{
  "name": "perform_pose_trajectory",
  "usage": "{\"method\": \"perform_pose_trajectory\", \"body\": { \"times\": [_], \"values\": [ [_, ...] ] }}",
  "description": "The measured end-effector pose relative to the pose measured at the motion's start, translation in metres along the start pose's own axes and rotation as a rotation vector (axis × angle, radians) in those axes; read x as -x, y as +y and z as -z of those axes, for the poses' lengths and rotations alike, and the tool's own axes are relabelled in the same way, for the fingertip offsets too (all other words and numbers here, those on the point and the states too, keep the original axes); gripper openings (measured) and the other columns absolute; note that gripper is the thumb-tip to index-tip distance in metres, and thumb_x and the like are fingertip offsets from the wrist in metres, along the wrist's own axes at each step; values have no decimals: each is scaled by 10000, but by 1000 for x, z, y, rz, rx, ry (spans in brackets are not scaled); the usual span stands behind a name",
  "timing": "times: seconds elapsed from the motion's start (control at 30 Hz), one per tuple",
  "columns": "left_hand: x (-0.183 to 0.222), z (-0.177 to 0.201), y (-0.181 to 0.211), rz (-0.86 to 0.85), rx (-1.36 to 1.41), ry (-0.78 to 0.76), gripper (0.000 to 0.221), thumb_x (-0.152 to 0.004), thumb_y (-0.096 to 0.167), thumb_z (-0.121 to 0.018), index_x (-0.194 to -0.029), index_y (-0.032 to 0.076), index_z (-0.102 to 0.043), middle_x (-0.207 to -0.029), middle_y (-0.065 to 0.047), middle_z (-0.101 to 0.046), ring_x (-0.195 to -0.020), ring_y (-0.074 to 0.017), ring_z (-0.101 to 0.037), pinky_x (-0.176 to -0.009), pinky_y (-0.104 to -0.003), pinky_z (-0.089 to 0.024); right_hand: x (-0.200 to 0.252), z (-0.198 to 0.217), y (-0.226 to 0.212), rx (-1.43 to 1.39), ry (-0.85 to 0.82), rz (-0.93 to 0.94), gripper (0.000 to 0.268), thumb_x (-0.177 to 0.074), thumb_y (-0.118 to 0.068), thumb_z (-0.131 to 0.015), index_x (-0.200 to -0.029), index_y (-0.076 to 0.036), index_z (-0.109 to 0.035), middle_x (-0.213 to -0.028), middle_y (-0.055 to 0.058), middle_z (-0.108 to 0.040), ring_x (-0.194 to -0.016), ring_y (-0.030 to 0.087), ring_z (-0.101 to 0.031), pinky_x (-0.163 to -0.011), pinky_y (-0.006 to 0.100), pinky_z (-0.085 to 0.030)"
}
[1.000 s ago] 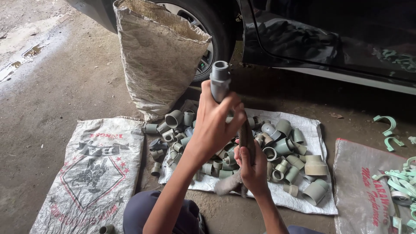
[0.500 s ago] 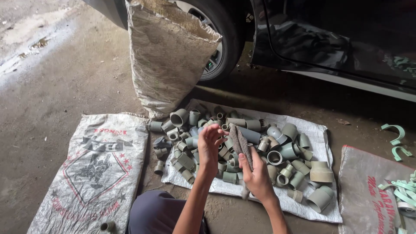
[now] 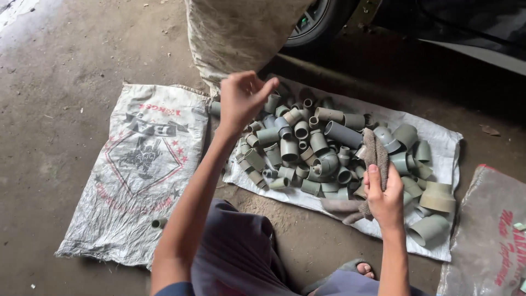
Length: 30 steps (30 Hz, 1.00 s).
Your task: The person sits on the ground and uses a cloth to wipe and clean small gray plastic pipe fittings. They pick up each fitting, rub it with the cloth, and place it aside on a sack.
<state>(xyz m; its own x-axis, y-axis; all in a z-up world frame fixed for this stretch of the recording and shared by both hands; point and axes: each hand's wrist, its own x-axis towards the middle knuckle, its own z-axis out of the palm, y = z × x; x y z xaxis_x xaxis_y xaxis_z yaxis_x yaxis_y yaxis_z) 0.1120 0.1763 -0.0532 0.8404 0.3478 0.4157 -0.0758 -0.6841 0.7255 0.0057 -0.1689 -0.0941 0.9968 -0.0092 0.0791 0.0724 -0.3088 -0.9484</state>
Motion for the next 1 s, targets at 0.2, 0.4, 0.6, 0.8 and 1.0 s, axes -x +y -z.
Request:
{"method": "perform_pose_trajectory", "body": {
  "times": [0.2,0.4,0.6,0.8,1.0],
  "values": [
    [122,-159,-218,-129,-959,-958,262,-738,417,-745,-969,298,-715,-841,95,-747,-785,-192,-750,-641,-503,-592,1,0,-16,-10,12,4,284,-1130,-177,-457,-880,-66,-536,-549,39,-489,-418,115,-438,-433,254,-408],
    [223,-176,-171,-53,-1056,-1370,155,-898,165,-611,-893,109,-754,-764,-134,-728,-623,-371,-685,-432,-549,-513,3,4,-6,-25,35,11,228,-1120,-143,-452,-950,-36,-560,-646,72,-543,-448,111,-476,-442,260,-451],
    [305,-208,-242,171,-926,-1087,409,-915,187,-664,-1293,203,-509,-1011,-123,-684,-827,-383,-695,-377,-506,-452,11,4,-14,-40,52,-29,227,-1091,-145,-466,-922,-35,-570,-650,76,-552,-450,103,-481,-431,258,-453],
    [290,-191,-238,-161,-1121,-988,484,-887,66,-685,-1275,253,-462,-1006,-126,-495,-773,-341,-605,-400,-444,-385,7,4,-12,4,24,-18,250,-1093,-147,-482,-904,-27,-593,-626,74,-556,-437,113,-486,-422,257,-454],
    [301,-194,-254,-189,-946,-778,724,-804,49,-748,-1428,222,-426,-1018,-76,-548,-841,-282,-671,-632,-430,-511,6,5,-10,-8,21,-19,230,-1086,-129,-485,-920,-23,-604,-637,80,-560,-441,117,-480,-422,261,-445]
  ]
}}
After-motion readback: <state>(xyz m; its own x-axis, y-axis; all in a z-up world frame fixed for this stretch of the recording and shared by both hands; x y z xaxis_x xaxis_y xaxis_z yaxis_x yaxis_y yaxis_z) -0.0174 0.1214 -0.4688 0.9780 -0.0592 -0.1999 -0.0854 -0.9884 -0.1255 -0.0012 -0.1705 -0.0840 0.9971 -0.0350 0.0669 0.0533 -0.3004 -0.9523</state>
